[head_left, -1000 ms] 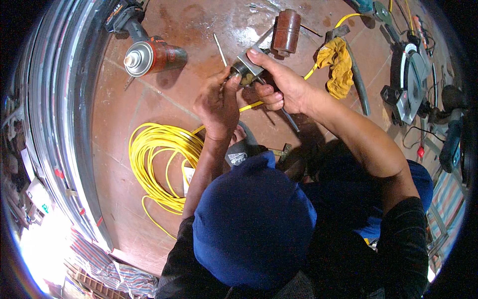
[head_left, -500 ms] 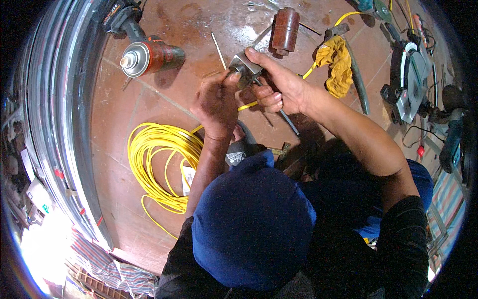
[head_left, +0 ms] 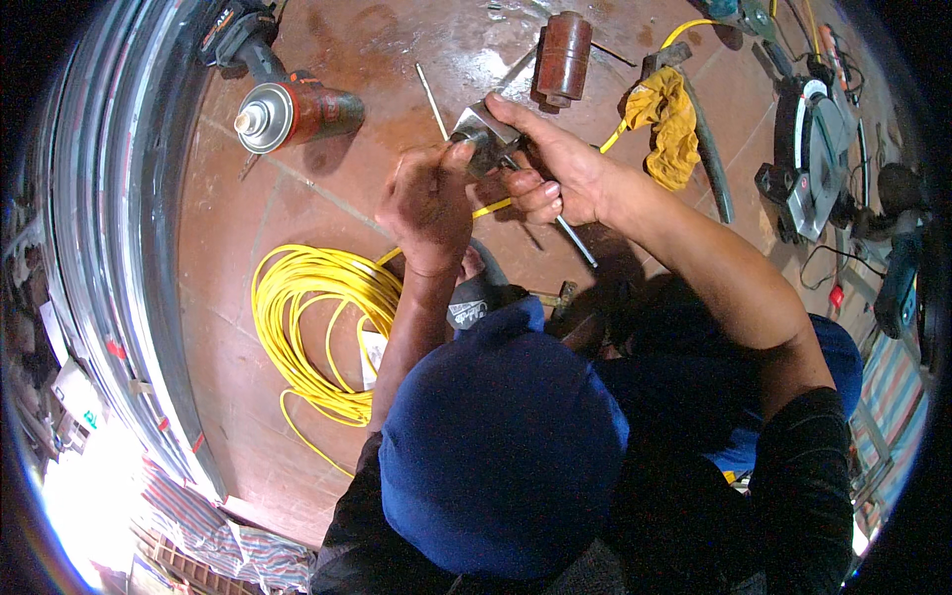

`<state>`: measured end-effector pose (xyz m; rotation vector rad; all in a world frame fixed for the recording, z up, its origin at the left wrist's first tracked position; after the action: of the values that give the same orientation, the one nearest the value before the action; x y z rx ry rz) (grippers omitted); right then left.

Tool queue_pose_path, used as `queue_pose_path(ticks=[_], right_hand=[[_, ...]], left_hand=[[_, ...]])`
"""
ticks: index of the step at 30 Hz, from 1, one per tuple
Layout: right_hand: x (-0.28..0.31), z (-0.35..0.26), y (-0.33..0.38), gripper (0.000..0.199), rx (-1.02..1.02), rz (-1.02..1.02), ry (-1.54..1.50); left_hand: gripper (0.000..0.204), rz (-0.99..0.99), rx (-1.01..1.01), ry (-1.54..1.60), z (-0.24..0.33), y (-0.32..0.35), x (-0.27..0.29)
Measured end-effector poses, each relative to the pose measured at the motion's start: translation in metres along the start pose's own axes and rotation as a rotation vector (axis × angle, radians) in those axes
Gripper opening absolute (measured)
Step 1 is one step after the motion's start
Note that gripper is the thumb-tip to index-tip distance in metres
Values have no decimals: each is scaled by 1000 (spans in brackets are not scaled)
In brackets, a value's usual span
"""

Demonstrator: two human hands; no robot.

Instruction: The person sits on the floor and assembles a small mechanical device by inserting a cylindrical component into a metal housing, tightening it with a hex key, and attaching a black plastic part. They repeatedly adjust and inspect the assembly using their hands and tools.

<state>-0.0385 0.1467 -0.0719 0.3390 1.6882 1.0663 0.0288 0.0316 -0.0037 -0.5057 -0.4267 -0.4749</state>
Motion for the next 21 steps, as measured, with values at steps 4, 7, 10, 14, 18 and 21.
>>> queue_pose_path(ticks=[4, 7, 10, 14, 18, 21], right_hand=[[1, -1, 0, 69, 24, 20, 12], [2, 4, -2, 71, -11, 13, 31], [1, 7, -4, 72, -53, 14, -39], [7, -1, -3, 75, 24, 91, -38], [13, 0, -2, 77, 9, 163, 1], [10, -3, -3, 79, 24, 92, 47]], left_hand=[[11, 47, 115, 119, -10, 3, 4], [12, 27, 41, 81, -9, 6, -3], [15, 59, 67, 64, -15, 12, 2], [14, 135, -11, 28, -10, 9, 11], [15, 65, 18, -17, -8, 9, 5], [16, 172, 2, 96, -6, 10, 13]])
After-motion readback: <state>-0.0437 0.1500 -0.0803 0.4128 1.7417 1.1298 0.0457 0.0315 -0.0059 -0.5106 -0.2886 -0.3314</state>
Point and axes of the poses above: each hand's wrist, its own y-axis away from the middle knuckle, its own x-axis out of the back of the hand, z = x × y, the point moved 9 cm from there along -y, towards the middle knuckle, and after that the axes turned 7 degrees about z, right-handed, at the moved point
